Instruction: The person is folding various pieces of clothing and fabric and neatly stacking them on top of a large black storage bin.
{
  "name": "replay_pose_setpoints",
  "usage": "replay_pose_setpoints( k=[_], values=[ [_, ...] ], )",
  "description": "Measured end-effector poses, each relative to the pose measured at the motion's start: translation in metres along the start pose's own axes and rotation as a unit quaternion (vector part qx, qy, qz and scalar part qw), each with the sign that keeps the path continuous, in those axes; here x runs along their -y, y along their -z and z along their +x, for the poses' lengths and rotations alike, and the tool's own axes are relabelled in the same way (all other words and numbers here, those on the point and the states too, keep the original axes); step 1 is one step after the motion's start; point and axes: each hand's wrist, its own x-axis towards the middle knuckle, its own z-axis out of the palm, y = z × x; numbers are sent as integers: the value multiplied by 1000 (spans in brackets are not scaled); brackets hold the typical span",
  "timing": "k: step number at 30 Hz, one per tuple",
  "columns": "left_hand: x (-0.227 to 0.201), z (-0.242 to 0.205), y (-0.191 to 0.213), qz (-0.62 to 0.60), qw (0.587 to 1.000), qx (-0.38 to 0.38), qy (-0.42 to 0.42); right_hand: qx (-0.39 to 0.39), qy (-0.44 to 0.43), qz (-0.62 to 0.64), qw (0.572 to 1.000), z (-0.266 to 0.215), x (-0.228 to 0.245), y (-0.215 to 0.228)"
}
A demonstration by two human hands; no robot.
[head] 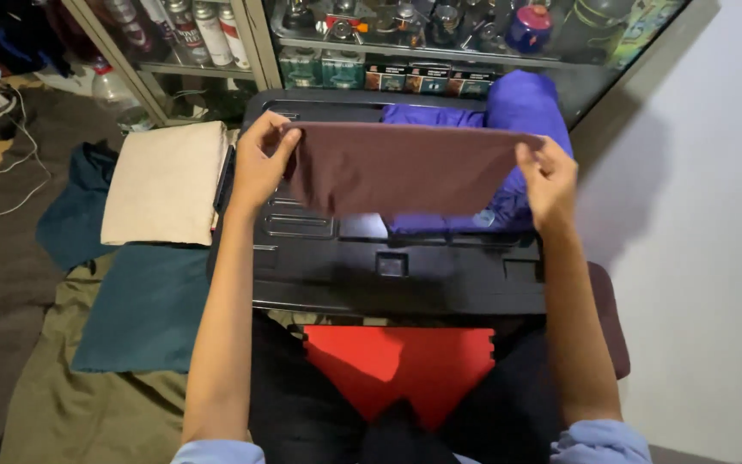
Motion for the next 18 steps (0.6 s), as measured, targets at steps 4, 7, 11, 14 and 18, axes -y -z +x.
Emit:
replay_pose_setpoints(
  k=[4,7,11,14,18],
  values=[
    [-9,-32,1,61,991,43,-113,41,42,-5,998,-43,58,19],
    [30,-78,-9,158,973,99,-134,80,36,60,994,-80,-11,25],
    [111,-155,-27,273,926,222,-134,190,-54,17,980,-136,-92,20],
    [154,-211,-40,297,909,275,-98,220,-97,-27,970,-174,-132,19],
    [140,-239,-34,302,906,295,-28,226,-158,-109,955,-203,-129,27]
  ],
)
